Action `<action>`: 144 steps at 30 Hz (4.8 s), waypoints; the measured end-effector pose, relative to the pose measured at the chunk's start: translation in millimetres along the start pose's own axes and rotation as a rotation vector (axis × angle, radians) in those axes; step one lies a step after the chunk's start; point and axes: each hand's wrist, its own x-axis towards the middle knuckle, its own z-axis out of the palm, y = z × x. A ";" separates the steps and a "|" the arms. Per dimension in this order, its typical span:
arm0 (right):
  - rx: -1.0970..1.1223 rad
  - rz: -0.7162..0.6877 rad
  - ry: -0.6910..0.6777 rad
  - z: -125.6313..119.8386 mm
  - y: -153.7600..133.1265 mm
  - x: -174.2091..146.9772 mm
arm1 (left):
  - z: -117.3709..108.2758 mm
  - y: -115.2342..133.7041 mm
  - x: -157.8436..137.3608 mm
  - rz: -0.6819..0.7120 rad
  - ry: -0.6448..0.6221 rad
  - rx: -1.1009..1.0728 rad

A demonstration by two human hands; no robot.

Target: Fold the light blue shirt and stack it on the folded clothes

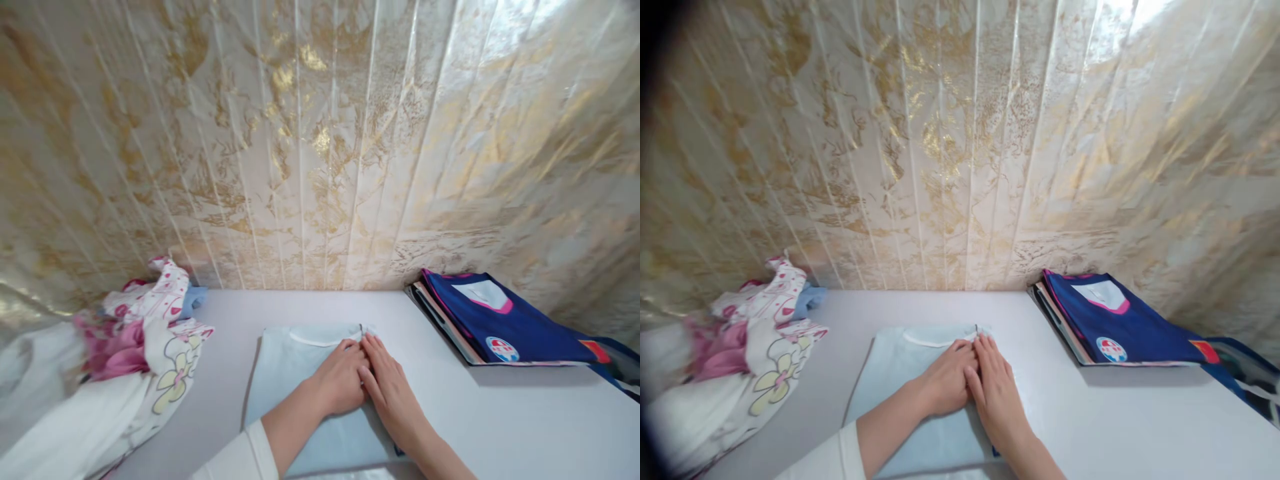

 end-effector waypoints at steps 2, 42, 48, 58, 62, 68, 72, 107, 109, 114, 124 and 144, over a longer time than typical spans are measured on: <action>-0.055 0.021 -0.016 10.0 11.9 -2.8 | -2.0 2.9 0.0 -0.017 0.000 0.027; -0.487 -0.084 0.016 11.5 17.9 -7.8 | -91.8 -93.1 -109.9 -0.902 0.161 -0.080; -0.455 -0.076 0.038 13.7 21.6 -9.2 | -92.0 -85.9 -112.8 -0.865 0.224 -0.008; -0.067 -0.253 -0.203 -10.5 -90.0 90.7 | -105.3 -83.6 -125.0 -0.963 0.181 0.006; -0.024 -0.172 -0.303 27.2 -132.9 129.8 | -106.0 -83.5 -123.0 -0.988 0.152 -0.016; 0.017 -0.130 -0.369 54.9 -134.3 146.5 | -106.0 -87.1 -119.2 -0.988 0.182 -0.083; 0.114 -0.134 -0.385 49.3 -129.5 145.6 | -107.5 -84.0 -116.2 -0.953 0.220 -0.176; 0.115 -0.161 -0.195 89.0 -131.6 133.5 | -32.1 22.6 -128.9 -0.858 0.029 0.125; 0.115 -0.167 -0.174 89.2 -131.8 133.3 | -36.1 21.4 -128.9 -0.852 0.008 0.157; 0.122 -0.183 -0.119 68.4 -120.3 128.4 | -45.7 8.8 -126.5 -0.819 0.021 0.262; -0.174 -0.227 -0.038 13.4 -22.5 7.5 | -39.6 -26.3 -120.5 -0.724 0.085 0.474; -0.050 0.144 -0.123 -44.9 36.9 68.7 | -25.2 -40.8 -105.3 -0.548 0.137 0.509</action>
